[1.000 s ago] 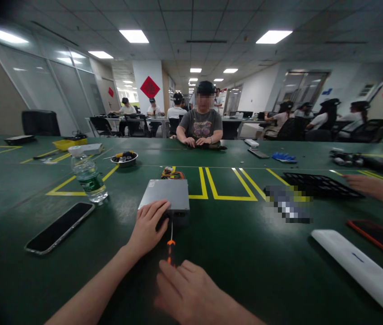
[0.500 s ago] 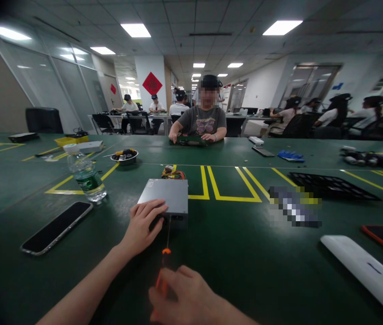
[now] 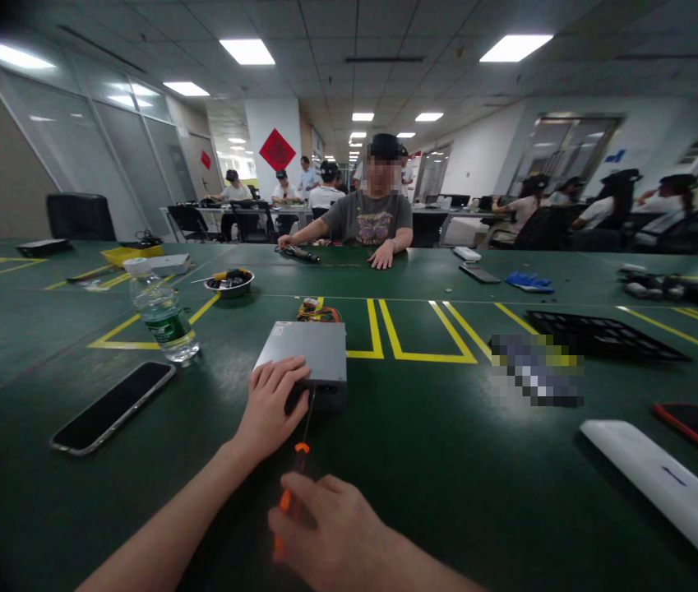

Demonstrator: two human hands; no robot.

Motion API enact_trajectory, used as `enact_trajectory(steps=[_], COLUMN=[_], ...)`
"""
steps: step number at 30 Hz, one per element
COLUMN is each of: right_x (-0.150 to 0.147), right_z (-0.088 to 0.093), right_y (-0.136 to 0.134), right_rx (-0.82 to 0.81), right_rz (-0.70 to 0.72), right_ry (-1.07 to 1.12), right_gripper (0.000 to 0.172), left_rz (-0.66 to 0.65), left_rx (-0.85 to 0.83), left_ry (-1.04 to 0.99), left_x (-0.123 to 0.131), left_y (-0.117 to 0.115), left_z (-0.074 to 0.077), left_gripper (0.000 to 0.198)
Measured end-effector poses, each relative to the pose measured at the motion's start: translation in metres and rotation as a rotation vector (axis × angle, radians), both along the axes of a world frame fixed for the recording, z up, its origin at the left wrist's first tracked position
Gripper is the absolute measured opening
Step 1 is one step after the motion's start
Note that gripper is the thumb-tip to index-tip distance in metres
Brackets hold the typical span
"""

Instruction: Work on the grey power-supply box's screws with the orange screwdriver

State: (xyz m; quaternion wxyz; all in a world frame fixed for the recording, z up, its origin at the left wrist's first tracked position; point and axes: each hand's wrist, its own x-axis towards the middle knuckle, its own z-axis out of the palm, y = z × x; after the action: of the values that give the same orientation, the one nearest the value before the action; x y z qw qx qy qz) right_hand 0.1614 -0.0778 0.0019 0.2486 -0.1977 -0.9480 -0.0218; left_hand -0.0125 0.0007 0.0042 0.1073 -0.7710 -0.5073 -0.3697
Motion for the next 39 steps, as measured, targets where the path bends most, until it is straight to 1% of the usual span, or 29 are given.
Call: enact_trajectory(steps=[3, 5, 8, 10, 12, 16, 19, 22, 25, 27, 30, 34, 36, 39], right_x=[-0.002, -0.002, -0.001, -0.002, -0.002, -0.003, -0.004, -0.004, -0.004, -0.004, -0.006, -0.006, -0.006, -0.006], right_z=[-0.008, -0.009, -0.002, 0.004, 0.006, -0.002, -0.01, -0.008, 0.001, 0.004, -0.001, -0.014, -0.015, -0.008], right_y=[0.0, 0.0, 0.0, -0.001, -0.002, -0.001, 0.0, 0.001, 0.0, 0.0, 0.0, 0.002, 0.002, 0.002], right_rx=[-0.005, -0.018, -0.035, -0.018, 0.008, 0.062, 0.065, 0.026, 0.005, 0.033, 0.078, 0.069, 0.051, 0.0], right_rz=[0.008, 0.017, 0.018, 0.024, 0.015, 0.011, 0.028, 0.016, 0.026, 0.041, 0.037, 0.02, 0.02, 0.015], right_ry=[0.035, 0.066, 0.07, 0.029, 0.01, 0.078, 0.135, 0.176, 0.128, 0.094, 0.131, 0.166, 0.134, 0.022], right_gripper=[0.018, 0.018, 0.023, 0.027, 0.027, 0.021, 0.018, 0.022, 0.028, 0.029, 0.025, 0.023, 0.023, 0.026], left_rz=[-0.006, 0.003, 0.017, 0.023, 0.029, 0.03, 0.022, 0.025, 0.028, 0.029, 0.03, 0.031, 0.034, 0.038], left_rx=[-0.002, -0.017, -0.029, -0.027, -0.023, -0.021, -0.022, -0.023, -0.028, -0.028, -0.031, -0.035, -0.033, -0.027], left_ry=[-0.006, -0.01, -0.013, -0.011, -0.006, -0.009, -0.016, -0.016, -0.009, -0.008, -0.011, -0.014, -0.015, -0.015], left_x=[0.0, 0.0, 0.001, 0.001, 0.002, 0.002, 0.002, 0.002, 0.002, 0.002, 0.003, 0.003, 0.003, 0.002], left_y=[0.0, 0.0, 0.0, -0.001, -0.001, -0.001, -0.001, 0.0, -0.001, -0.001, -0.001, 0.0, 0.0, 0.0], left_z=[0.0, -0.001, -0.001, -0.002, -0.002, -0.003, -0.003, -0.002, -0.002, -0.002, -0.003, -0.004, -0.004, -0.004], left_gripper=[0.03, 0.03, 0.03, 0.03, 0.03, 0.03, 0.03, 0.03, 0.03, 0.031, 0.031, 0.031, 0.031, 0.03])
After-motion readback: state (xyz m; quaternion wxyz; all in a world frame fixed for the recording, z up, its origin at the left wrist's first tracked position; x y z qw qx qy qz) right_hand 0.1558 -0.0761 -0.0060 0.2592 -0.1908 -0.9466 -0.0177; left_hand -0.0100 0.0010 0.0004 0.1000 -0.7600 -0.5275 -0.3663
